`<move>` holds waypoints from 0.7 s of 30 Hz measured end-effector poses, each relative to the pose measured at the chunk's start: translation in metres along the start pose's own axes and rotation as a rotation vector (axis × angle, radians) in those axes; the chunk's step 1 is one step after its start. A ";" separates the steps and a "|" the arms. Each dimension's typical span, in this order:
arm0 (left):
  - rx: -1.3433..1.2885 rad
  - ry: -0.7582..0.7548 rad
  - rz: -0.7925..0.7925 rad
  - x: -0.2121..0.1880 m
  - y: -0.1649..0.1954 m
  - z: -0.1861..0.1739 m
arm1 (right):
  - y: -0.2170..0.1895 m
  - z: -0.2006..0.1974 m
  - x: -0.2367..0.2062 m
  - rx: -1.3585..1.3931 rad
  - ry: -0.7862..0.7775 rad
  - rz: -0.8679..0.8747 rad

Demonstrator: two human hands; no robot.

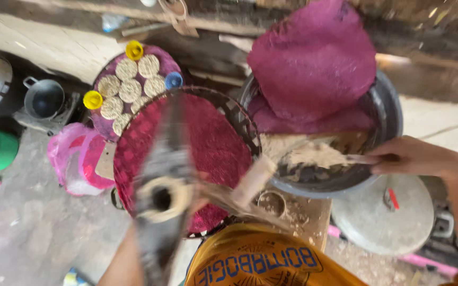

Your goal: The person scoops rice dough from a basin and fills a ring mold set on a red mesh tray, then uses a wooden hand press to press the dough into flat round rice cakes. They lift the press, remove the formed disc, and place it with other finished cakes on a tray, repeating the cycle.

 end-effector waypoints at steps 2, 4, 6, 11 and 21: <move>0.452 -0.080 0.197 0.033 -0.006 0.032 | 0.006 -0.033 -0.026 0.103 -0.047 -0.036; 0.911 -0.123 0.391 0.064 -0.007 0.069 | 0.004 -0.059 -0.040 0.155 -0.186 0.027; 1.280 -0.159 0.512 0.089 -0.009 0.106 | -0.012 -0.071 -0.046 0.147 -0.208 -0.092; 1.360 -0.179 0.767 0.105 -0.006 0.149 | -0.115 -0.061 -0.066 -0.209 -0.226 -0.720; 1.477 -0.139 0.616 0.115 -0.007 0.167 | -0.261 0.037 -0.095 -1.243 0.478 -0.215</move>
Point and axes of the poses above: each hand's wrist, its own x-axis towards the middle knuckle, its own z-axis out of the palm, y = z × x, the point moved 2 cm from there along x, towards the middle knuckle, and after that the axes turned 15 degrees about x, right-handed, at the moved point
